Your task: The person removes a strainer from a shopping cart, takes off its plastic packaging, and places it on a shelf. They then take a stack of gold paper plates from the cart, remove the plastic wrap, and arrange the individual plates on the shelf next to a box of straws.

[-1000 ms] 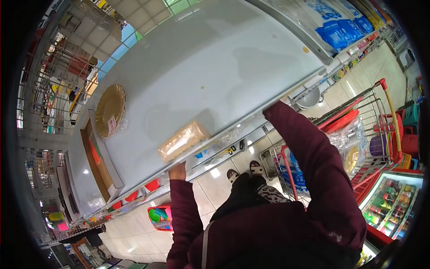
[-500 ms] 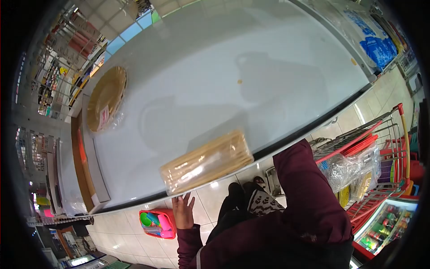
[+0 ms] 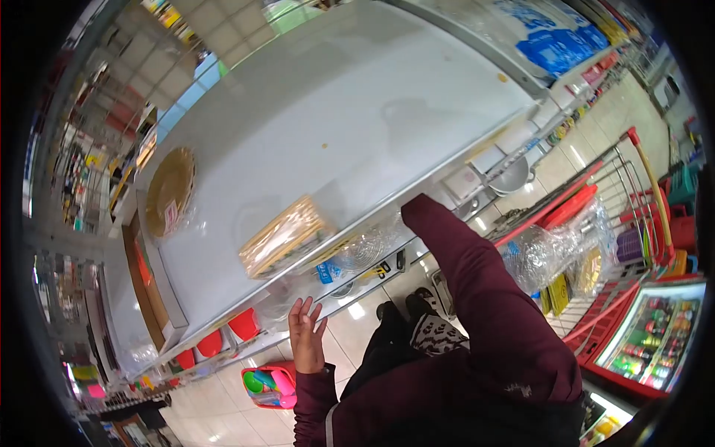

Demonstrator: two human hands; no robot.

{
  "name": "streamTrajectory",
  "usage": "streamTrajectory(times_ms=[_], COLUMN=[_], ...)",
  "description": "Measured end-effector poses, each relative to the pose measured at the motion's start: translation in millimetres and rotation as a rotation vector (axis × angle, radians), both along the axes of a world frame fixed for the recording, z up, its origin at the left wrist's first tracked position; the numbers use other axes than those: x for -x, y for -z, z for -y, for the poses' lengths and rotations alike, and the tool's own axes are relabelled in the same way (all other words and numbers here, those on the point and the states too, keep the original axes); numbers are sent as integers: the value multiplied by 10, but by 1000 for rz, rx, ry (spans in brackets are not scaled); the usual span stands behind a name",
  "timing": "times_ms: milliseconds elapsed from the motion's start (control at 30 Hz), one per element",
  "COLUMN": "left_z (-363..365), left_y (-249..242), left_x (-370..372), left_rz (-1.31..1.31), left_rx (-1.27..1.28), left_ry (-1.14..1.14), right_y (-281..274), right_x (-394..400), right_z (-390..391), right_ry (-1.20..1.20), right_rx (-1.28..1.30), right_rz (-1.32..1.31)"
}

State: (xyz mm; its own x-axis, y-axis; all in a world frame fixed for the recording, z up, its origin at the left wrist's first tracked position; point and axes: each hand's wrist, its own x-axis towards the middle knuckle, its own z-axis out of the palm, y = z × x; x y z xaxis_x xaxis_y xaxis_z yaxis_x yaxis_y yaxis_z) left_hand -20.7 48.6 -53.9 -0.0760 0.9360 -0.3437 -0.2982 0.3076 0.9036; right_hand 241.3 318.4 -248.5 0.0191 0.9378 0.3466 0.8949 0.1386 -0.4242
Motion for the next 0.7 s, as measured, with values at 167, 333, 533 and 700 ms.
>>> streamTrajectory(times_ms=[167, 333, 533, 700], left_z=[-972, -2078, -3067, -2746], left_y=[493, 1720, 2531, 1847], left_x=[3, 247, 449, -176], left_rz=[-638, -1301, -1223, -1376], left_rx=[-159, -423, -649, -287], left_ry=[200, 327, 313, 485], right_y=[-793, -1239, -1725, -1824], right_x=[43, -378, -1243, -1707], right_z=[1170, 2476, 3500, 4036], right_ry=[-103, -281, -44, 271], right_rx=[282, 144, 151, 150], right_rz=[-322, -380, -225, -151])
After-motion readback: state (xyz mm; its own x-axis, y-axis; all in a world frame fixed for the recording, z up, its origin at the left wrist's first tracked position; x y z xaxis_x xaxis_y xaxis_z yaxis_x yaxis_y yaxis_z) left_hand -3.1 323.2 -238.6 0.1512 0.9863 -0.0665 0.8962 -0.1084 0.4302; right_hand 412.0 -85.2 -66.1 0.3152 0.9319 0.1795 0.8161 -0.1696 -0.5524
